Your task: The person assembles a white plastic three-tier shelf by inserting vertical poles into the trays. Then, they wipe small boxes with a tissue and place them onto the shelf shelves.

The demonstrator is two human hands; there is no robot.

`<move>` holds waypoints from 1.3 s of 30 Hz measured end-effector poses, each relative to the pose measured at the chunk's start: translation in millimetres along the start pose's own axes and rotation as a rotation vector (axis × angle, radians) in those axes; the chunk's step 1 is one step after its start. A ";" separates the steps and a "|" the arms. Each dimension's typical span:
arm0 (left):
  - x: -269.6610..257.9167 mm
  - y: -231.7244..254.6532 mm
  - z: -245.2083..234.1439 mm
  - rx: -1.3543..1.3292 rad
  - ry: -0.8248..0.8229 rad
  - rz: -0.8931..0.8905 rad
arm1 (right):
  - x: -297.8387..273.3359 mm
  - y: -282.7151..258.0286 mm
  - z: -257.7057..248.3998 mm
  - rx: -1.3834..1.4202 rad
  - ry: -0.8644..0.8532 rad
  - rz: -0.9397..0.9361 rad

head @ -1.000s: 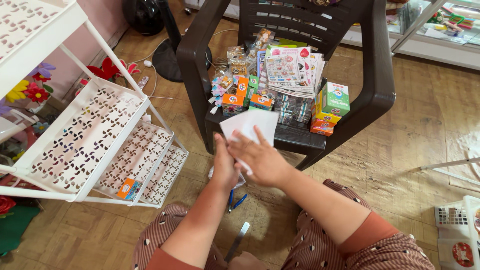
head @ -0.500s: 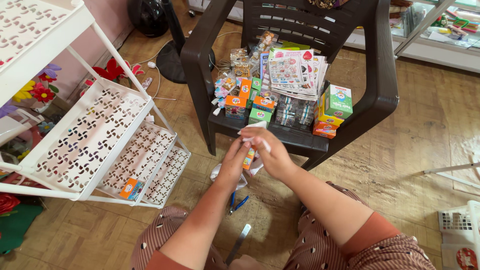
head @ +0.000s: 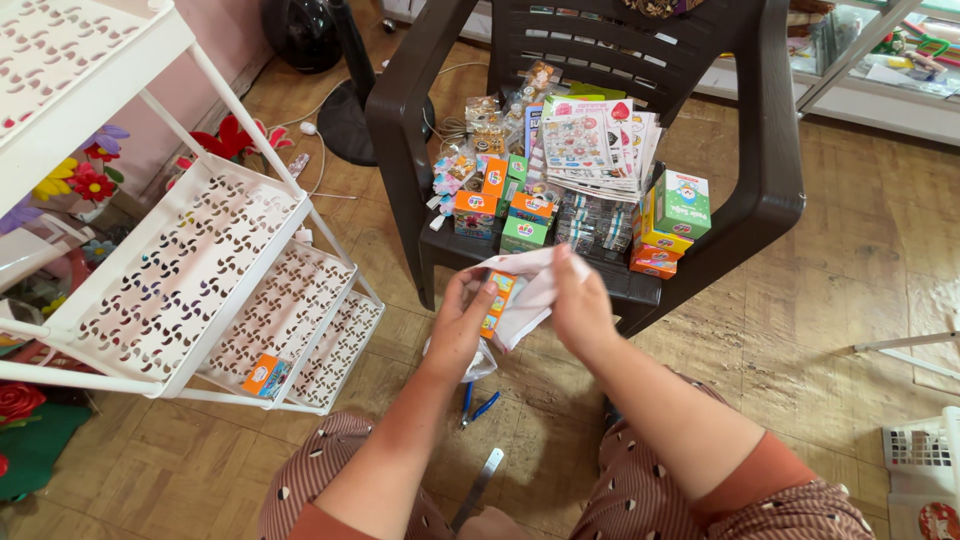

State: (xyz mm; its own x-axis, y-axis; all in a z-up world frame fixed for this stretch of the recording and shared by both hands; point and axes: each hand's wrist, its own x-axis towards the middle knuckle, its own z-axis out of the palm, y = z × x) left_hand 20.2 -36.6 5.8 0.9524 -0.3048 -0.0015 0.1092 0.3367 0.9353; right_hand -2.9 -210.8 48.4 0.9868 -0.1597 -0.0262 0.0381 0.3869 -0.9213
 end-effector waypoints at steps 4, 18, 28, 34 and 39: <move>-0.5 12.9 -1.3 -0.118 0.040 -0.181 | 12.6 -18.4 -8.7 0.267 0.046 -0.105; 2.7 -4.9 -13.1 -0.376 -0.107 -0.089 | -12.2 -28.4 3.5 -0.790 -0.225 -0.518; -0.5 -17.2 -16.4 -0.434 -0.067 -0.101 | -11.5 -20.6 14.1 -0.880 -0.395 -0.381; 0.6 -5.1 -19.4 -0.436 -0.108 -0.051 | 5.9 11.1 -0.6 -0.387 -0.126 -0.070; -3.2 8.5 -16.5 -0.377 -0.130 -0.053 | 16.6 8.4 -4.5 -0.263 0.015 -0.146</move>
State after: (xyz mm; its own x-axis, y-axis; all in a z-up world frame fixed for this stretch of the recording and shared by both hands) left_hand 22.8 -18.0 7.9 0.9014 -0.4324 0.0209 0.2772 0.6136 0.7393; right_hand 13.1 -214.3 38.5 0.9713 -0.2108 0.1102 0.1357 0.1102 -0.9846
